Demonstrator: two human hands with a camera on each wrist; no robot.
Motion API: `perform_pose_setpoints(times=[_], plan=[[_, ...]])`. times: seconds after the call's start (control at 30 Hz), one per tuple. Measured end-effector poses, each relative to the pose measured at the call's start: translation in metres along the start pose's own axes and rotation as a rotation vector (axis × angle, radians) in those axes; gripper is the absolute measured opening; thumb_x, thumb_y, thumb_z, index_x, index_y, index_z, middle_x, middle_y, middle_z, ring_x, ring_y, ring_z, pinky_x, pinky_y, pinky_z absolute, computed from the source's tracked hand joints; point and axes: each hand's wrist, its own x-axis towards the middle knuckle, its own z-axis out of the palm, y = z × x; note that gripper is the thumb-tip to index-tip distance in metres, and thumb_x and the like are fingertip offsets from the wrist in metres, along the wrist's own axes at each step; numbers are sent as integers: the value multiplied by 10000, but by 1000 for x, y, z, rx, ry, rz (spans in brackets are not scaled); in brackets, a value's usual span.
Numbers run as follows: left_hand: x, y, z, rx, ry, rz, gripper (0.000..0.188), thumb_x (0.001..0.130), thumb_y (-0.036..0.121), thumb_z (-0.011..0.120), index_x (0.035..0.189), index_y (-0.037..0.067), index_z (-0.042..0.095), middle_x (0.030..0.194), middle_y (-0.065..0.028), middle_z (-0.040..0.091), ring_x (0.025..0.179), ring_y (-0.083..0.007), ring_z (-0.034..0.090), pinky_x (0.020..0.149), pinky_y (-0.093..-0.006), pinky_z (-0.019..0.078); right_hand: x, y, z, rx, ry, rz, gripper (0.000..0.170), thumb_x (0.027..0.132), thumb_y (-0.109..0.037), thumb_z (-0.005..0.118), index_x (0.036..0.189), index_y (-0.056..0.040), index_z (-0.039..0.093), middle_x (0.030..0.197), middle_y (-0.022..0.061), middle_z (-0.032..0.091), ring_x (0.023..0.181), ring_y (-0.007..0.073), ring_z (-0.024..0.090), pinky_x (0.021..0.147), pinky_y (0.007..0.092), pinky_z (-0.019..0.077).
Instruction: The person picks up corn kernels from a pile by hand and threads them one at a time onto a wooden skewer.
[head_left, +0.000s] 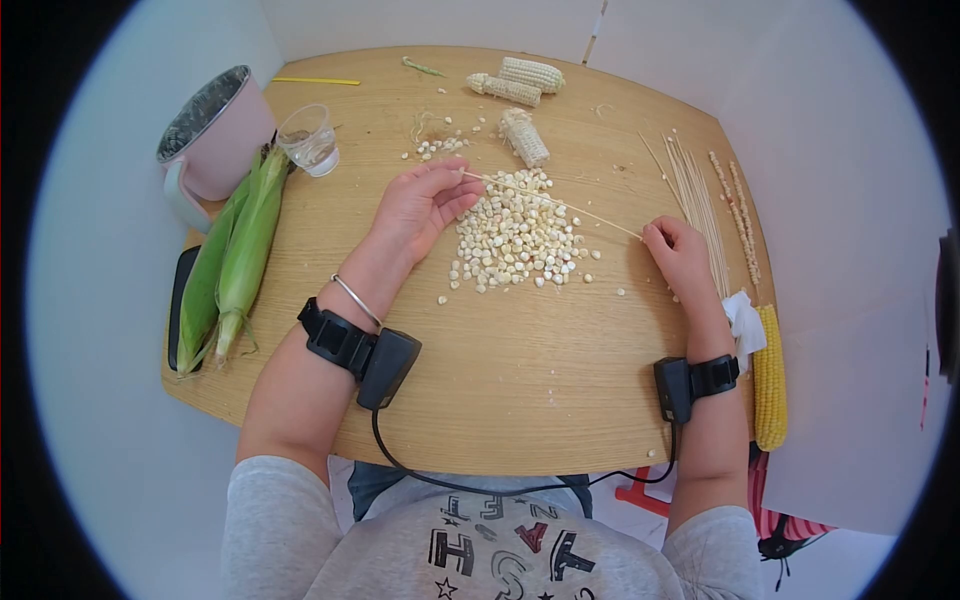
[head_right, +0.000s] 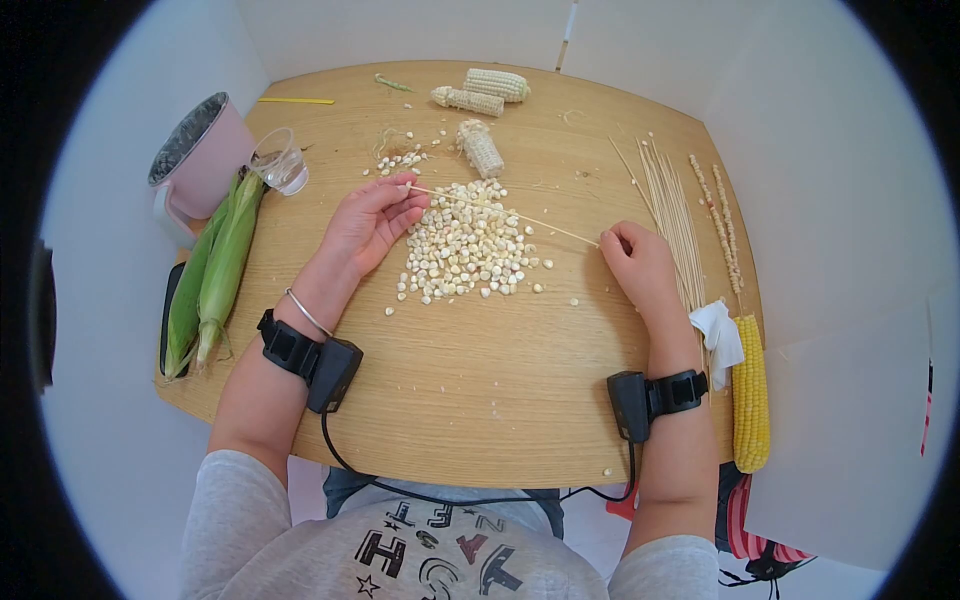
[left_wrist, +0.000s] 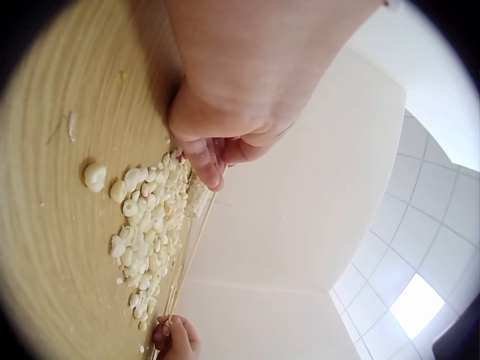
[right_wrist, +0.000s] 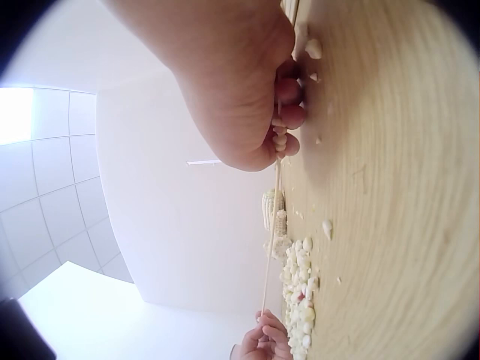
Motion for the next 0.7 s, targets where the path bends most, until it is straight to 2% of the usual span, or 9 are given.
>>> perform_pose_setpoints(times=[0.37, 0.47, 0.53, 0.7], plan=[[1, -1, 0, -17, -6, -10, 247, 815, 3, 499, 1052, -66, 478, 895, -152, 586, 814, -205, 605, 706, -259, 530, 0, -4, -1, -9, -1, -3, 239, 782, -215, 540, 766, 19, 590, 580, 94, 538, 521, 151, 489, 504, 284, 384], [3, -3, -2, -40, 50, 14, 244, 811, 4, 500, 1047, -54, 481, 878, -139, 584, 786, -189, 597, 696, -258, 526, -1, -11, -5, 11, -37, 83, 259, 791, -232, 532, 776, 19, 593, 579, 90, 542, 525, 146, 493, 505, 279, 382], [8, -3, -10, -112, 98, 55, 225, 808, 5, 501, 1027, -40, 483, 865, -134, 582, 769, -181, 590, 687, -254, 522, -1, -10, -6, 165, -29, 174, 243, 779, -213, 521, 789, 18, 595, 580, 81, 542, 528, 142, 495, 508, 272, 383], [12, -1, -16, -134, 168, 86, 207, 803, 7, 507, 1006, -31, 488, 846, -127, 583, 763, -190, 593, 677, -263, 518, 1, 6, -5, 134, -52, 122, 193, 744, -146, 497, 791, 15, 592, 587, 76, 536, 542, 139, 497, 510, 268, 386]])
